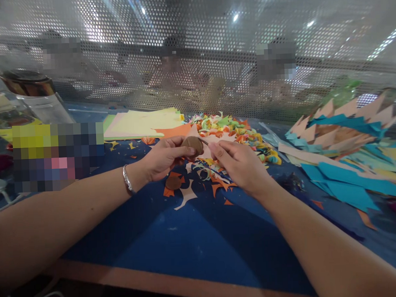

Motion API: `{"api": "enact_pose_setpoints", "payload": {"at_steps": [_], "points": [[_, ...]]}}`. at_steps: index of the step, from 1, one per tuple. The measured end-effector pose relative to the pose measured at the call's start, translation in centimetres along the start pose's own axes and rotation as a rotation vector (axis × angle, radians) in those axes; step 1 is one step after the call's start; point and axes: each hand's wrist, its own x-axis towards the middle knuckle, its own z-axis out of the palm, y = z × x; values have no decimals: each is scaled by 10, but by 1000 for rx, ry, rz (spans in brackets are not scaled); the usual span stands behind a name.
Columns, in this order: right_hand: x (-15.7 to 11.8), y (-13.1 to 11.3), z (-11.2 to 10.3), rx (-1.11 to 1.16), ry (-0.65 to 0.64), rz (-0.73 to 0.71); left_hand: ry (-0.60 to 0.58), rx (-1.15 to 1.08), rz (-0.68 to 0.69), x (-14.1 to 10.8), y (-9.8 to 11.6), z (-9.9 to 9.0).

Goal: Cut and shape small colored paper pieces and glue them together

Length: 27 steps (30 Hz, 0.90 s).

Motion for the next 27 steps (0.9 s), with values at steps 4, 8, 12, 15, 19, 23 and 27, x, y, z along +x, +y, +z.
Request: {"api": "enact_pose_setpoints", "payload": {"at_steps": [4, 8, 12, 15, 19, 23, 27], "points": [[1, 1, -1, 7, -5, -4, -13, -10, 8, 1, -1, -1], [1, 4, -1, 12, -14, -21, -14, -23, 8, 3, -3, -2], [2, 7, 0, 5, -5, -23, 1, -6, 1, 3, -3, -2], [2, 9, 0, 16, -7, -20, 2, -2, -4, 1, -1, -1], [2, 10, -1, 13, -3, -29, -3, 19, 7, -1, 3, 0], [2, 8, -1, 13, -4, -43, 0, 41, 33, -3, 6, 2], [3, 7, 0, 14, -17, -50, -9, 52, 25, -2, 4, 1]]}}
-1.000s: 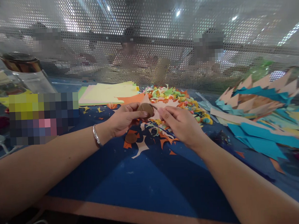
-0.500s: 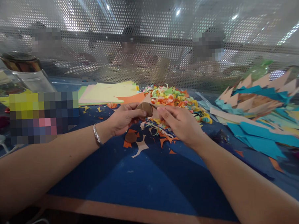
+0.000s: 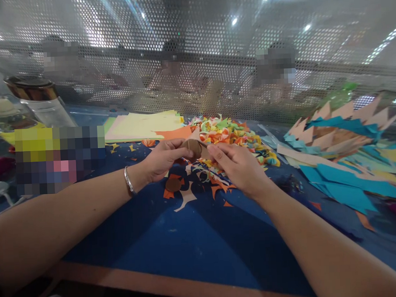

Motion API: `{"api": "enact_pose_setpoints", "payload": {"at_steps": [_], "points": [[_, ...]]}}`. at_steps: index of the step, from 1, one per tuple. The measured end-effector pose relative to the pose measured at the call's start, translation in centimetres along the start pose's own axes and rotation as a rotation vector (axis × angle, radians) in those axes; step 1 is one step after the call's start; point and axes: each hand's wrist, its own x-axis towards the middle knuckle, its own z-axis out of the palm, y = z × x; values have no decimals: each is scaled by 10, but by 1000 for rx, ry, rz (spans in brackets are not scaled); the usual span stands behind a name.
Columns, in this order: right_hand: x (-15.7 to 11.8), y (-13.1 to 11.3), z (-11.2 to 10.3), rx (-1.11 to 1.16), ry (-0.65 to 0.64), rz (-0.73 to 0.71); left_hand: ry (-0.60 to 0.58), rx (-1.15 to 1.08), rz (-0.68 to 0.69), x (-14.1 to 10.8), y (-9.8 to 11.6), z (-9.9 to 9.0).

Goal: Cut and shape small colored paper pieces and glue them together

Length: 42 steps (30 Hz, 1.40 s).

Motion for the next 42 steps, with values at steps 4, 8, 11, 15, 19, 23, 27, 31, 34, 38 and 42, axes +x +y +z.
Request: {"api": "enact_pose_setpoints", "payload": {"at_steps": [4, 8, 11, 15, 19, 23, 27, 31, 34, 38, 42], "points": [[0, 2, 0, 1, 4, -6, -41, 2, -34, 2, -4, -3], [1, 6, -1, 7, 6, 1, -29, 17, -23, 3, -3, -3], [1, 8, 0, 10, 21, 13, 3, 26, -3, 2, -2, -2], [2, 6, 1, 7, 39, 20, 15, 7, 22, 2, -1, -1], [1, 4, -1, -4, 41, 23, 12, 7, 7, 3, -2, -3], [0, 3, -1, -16, 50, 22, 11, 6, 3, 4, -3, -4], [0, 2, 0, 6, 41, 21, 1, -3, -11, 4, -2, -3], [1, 3, 0, 21, 22, 35, -3, 11, -20, 3, 0, -1], [0, 3, -1, 4, 25, 37, 5, -6, -11, 2, 0, -1], [-1, -2, -1, 13, 42, 43, 14, -18, -13, 1, 0, -1], [-1, -4, 0, 38, 61, 65, 12, 1, -5, 2, 0, -3]]}}
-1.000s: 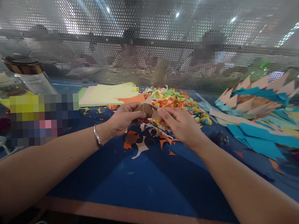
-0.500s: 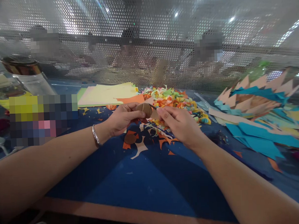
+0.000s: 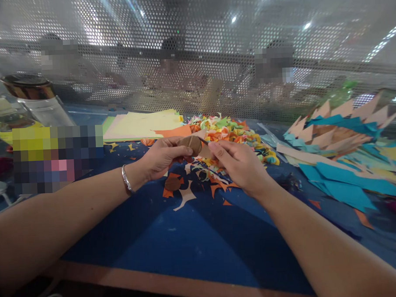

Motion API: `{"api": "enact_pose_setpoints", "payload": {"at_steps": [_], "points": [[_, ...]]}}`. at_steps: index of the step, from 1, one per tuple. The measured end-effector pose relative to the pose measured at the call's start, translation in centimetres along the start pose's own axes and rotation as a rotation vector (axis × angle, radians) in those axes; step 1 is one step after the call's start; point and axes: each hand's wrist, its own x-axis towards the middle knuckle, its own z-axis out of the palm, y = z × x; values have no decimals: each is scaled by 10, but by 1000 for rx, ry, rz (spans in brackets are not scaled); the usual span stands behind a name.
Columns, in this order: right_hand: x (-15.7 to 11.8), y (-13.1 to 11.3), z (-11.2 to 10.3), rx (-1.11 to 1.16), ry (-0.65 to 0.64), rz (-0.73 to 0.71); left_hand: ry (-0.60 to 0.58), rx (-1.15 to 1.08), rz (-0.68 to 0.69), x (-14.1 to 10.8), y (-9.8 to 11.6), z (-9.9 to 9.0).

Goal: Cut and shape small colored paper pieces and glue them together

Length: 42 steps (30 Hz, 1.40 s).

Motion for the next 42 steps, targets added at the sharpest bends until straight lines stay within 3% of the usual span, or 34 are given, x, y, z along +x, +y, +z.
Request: {"api": "enact_pose_setpoints", "payload": {"at_steps": [21, 42], "points": [[-1, -4, -1, 7, -1, -4, -27, -56, -2, 1, -3, 0], [1, 4, -2, -73, -45, -72, -5, 79, 19, 3, -1, -1]]}}
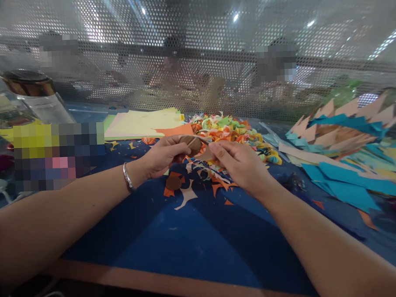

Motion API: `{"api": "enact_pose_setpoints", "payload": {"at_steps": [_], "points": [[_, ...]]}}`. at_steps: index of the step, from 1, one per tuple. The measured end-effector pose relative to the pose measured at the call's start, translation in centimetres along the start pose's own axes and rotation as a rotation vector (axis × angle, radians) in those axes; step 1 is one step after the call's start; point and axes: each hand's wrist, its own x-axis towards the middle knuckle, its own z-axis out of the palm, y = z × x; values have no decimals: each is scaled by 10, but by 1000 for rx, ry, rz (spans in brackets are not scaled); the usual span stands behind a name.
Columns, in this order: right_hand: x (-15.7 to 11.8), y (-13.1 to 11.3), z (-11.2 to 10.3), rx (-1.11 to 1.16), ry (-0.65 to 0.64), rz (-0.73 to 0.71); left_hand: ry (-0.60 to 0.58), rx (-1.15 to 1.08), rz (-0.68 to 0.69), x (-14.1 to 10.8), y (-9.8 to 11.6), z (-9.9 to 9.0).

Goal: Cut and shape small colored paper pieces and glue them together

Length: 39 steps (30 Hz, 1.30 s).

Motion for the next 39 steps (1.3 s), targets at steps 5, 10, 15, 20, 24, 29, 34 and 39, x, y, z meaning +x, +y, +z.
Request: {"api": "enact_pose_setpoints", "payload": {"at_steps": [5, 10, 15, 20, 24, 29, 34, 39], "points": [[0, -6, 0, -45, 16, -5, 3, 15, -7, 1, 0, -1], [1, -9, -1, -70, -3, -16, -36, 55, 2, 1, 0, -3], [1, -12, -2, -106, -24, -32, -46, 94, 0, 2, 2, -6], [0, -15, -1, -132, -30, -60, -38, 93, -12, 2, 2, -6], [0, -15, -1, -127, -41, -61, -35, 112, -23, 3, 2, -7], [2, -15, -1, -172, -44, -82, -38, 125, -48, 5, 1, -8], [3, -13, -1, -214, -25, -120, -51, 128, -67, 5, 2, -7], [4, -10, -3, -228, -26, -144, -47, 135, -88, 3, 6, -6]]}}
